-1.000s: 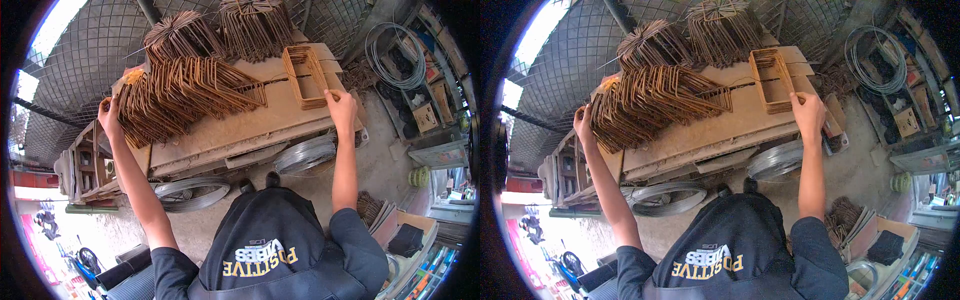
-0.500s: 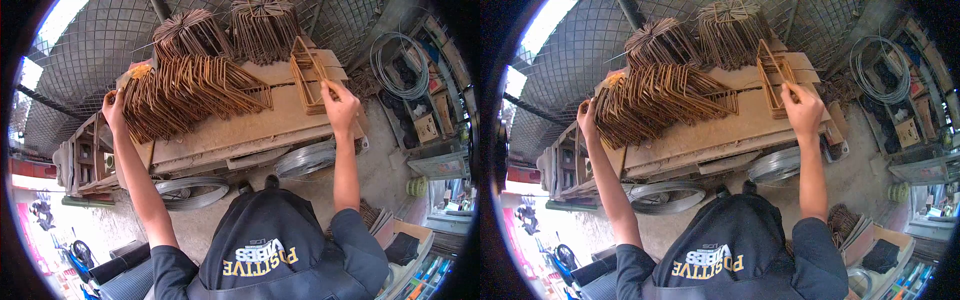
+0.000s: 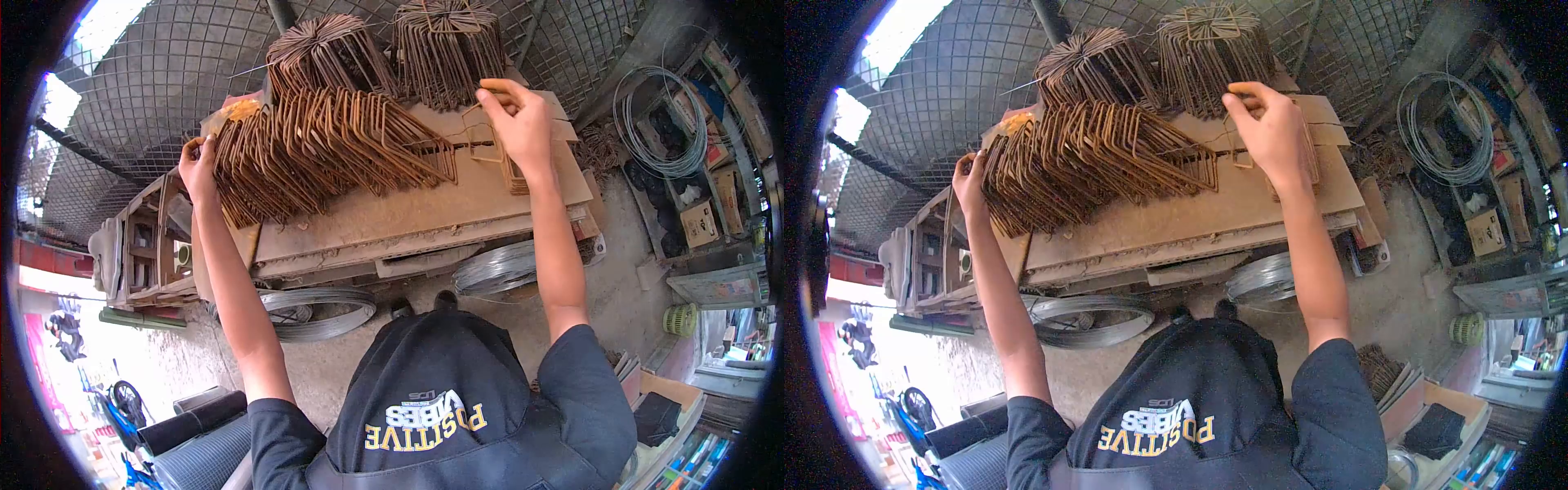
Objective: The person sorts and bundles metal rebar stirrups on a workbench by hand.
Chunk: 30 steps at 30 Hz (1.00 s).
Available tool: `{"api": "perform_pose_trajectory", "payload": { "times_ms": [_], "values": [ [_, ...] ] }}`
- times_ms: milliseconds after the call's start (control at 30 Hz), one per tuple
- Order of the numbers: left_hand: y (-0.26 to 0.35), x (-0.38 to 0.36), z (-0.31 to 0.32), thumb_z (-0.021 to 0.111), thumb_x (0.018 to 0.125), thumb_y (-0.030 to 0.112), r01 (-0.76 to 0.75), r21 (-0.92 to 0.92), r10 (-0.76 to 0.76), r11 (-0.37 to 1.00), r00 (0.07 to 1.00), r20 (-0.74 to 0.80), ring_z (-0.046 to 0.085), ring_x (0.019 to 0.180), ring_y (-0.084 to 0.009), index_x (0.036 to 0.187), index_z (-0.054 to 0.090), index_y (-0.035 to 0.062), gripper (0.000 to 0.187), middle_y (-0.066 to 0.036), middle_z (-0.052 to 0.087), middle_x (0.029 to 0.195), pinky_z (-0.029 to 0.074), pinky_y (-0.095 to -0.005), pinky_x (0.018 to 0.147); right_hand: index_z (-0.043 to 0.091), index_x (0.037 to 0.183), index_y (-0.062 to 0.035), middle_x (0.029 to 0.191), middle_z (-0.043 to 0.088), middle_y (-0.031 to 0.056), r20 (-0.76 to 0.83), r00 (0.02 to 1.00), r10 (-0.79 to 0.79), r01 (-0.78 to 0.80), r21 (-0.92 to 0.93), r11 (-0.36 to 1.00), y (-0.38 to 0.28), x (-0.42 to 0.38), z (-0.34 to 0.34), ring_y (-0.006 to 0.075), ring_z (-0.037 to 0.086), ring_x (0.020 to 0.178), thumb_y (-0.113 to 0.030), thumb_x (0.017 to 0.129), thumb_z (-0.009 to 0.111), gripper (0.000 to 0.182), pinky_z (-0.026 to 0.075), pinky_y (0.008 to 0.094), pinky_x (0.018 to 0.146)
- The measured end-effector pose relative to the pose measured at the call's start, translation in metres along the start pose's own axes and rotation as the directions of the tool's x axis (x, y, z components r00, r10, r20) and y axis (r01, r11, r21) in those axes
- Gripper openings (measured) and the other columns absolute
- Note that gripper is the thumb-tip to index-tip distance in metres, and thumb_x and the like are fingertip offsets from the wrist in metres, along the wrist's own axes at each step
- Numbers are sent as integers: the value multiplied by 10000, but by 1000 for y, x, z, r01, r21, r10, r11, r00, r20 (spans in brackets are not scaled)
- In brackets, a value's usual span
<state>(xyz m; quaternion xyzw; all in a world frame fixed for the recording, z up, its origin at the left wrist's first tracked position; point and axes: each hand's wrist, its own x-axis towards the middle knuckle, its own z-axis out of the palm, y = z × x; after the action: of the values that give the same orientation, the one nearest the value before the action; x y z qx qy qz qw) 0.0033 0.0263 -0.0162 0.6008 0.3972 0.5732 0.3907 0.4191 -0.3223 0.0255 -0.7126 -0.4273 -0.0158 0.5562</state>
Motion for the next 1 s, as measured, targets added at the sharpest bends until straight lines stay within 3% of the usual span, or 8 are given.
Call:
{"api": "perform_pose_trajectory", "payload": {
  "times_ms": [167, 300, 500, 567, 600, 700, 867, 1000],
  "values": [
    [9, -7, 4, 771, 959, 128, 3, 6, -3, 1000, 1000, 0, 677, 942, -130, 1048, 663, 12, 181, -61, 725, 1018, 522, -260, 837, 729, 1219, -7, 848, 776, 122, 176, 984, 6, -21, 84, 996, -5, 21, 36, 150, 720, 712, -340, 954, 743, 426, 552, 309, 644],
    [10, -9, 5, 776, 958, 148, 6, 5, -6, 1000, 1000, 10, 678, 946, -131, 1055, 666, 12, 200, -66, 729, 1027, 522, -263, 846, 691, 1287, -5, 1029, 784, 170, 338, 937, 84, -105, 45, 993, -8, 20, 56, 210, 754, 888, -382, 956, 736, 503, 579, 338, 829],
    [15, -13, 7, 801, 927, 184, -9, -1, 9, 1000, 1000, 0, 609, 779, -84, 1042, 649, 12, 257, -43, 687, 933, 500, -238, 695, 692, 1313, -37, 1130, 765, 171, 536, 835, 125, -140, -12, 990, -7, 11, 52, 255, 738, 1016, -380, 921, 753, 524, 559, 373, 911],
    [18, -14, 8, 802, 926, 185, -11, 4, 11, 1000, 1000, -2, 606, 791, -83, 1035, 652, 13, 253, -40, 684, 935, 499, -239, 706, 695, 1320, -64, 1147, 751, 155, 606, 789, -94, 207, -119, 971, -7, 4, 52, 221, 703, 950, -407, 869, 788, 575, 511, 367, 838],
    [19, -15, 9, 802, 926, 185, -10, 6, 10, 1000, 1000, 0, 606, 791, -83, 1035, 652, 13, 253, -40, 684, 935, 499, -239, 706, 695, 1320, -64, 1147, 751, 155, 607, 790, -93, 205, -118, 972, -8, 1, 53, 221, 703, 950, -407, 869, 788, 575, 511, 367, 838],
    [22, -16, 11, 798, 927, 176, 13, 8, -13, 1000, 1000, -19, 602, 794, -84, 1036, 653, 11, 245, -38, 678, 935, 496, -236, 712, 677, 1346, -50, 1279, 684, 242, 730, 682, -42, 304, -232, 924, -16, -4, 63, 345, 540, 1331, -472, 774, 804, 722, 275, 459, 1152],
    [18, -15, 10, 796, 924, 164, 1, -40, -2, 999, 1000, -16, 594, 813, -88, 1035, 656, 2, 241, -32, 660, 936, 489, -233, 727, 673, 1340, -31, 1250, 683, 259, 626, 772, -111, 231, -113, 966, -9, -8, 82, 338, 550, 1322, -452, 740, 827, 749, 285, 412, 1101],
    [16, -14, 9, 798, 921, 159, 19, -23, -19, 1000, 1000, -20, 588, 818, -87, 1032, 656, -2, 242, -28, 652, 941, 485, -231, 732, 687, 1311, -36, 1204, 722, 196, 596, 790, -144, 223, -61, 973, -13, -12, 86, 306, 637, 1162, -431, 751, 831, 700, 290, 383, 1062]
  ]
}}
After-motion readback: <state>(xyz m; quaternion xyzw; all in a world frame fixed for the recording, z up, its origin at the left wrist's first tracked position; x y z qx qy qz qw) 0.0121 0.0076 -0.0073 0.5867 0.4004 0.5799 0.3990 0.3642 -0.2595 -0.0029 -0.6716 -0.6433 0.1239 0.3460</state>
